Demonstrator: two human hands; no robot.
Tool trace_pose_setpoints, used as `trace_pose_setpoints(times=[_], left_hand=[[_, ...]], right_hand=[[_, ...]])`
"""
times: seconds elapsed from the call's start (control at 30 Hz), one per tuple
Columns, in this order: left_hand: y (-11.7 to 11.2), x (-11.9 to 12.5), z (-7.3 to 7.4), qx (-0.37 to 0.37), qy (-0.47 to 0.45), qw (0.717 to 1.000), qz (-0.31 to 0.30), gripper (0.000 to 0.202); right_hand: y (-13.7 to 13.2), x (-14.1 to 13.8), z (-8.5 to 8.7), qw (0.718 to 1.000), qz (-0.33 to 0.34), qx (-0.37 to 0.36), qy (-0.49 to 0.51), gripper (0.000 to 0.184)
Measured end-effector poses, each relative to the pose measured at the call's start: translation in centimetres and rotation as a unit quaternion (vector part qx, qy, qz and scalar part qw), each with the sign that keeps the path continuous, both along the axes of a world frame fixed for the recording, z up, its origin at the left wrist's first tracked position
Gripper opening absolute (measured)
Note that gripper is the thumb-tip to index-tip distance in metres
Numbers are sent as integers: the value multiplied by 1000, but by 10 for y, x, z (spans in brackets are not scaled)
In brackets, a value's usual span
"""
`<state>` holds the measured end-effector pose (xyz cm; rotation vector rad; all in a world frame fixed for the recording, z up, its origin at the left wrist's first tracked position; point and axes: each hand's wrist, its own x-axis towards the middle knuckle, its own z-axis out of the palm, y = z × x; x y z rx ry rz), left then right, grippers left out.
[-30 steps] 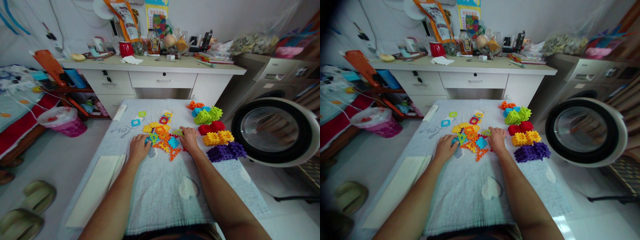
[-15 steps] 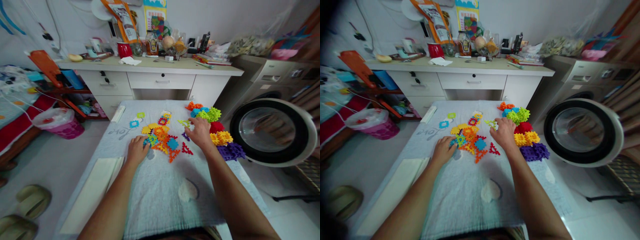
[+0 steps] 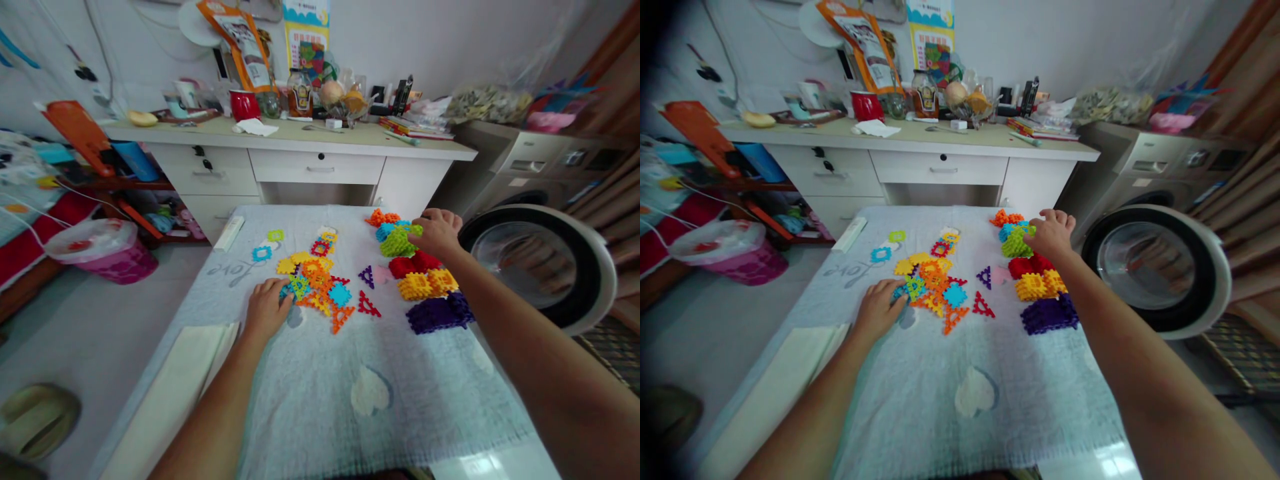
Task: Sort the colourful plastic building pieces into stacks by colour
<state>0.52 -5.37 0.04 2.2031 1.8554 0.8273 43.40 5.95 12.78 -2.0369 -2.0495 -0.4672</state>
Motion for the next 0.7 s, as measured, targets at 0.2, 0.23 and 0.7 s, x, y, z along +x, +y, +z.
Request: trace_pose_setpoints(times=[0.2,0.23,0.7], left_hand=[[0,0,1,-3,7,1000,5,32],[0,0,1,-3,7,1000,5,32],[-3,4,10,-11,-21,1000,6,34]], right_hand=[[9,-2,-7,999,3,-34,-30,43],[10,-1,-8,999,0,-38,-34,43],[-34,-74,27,996,67,-57,-11,45]])
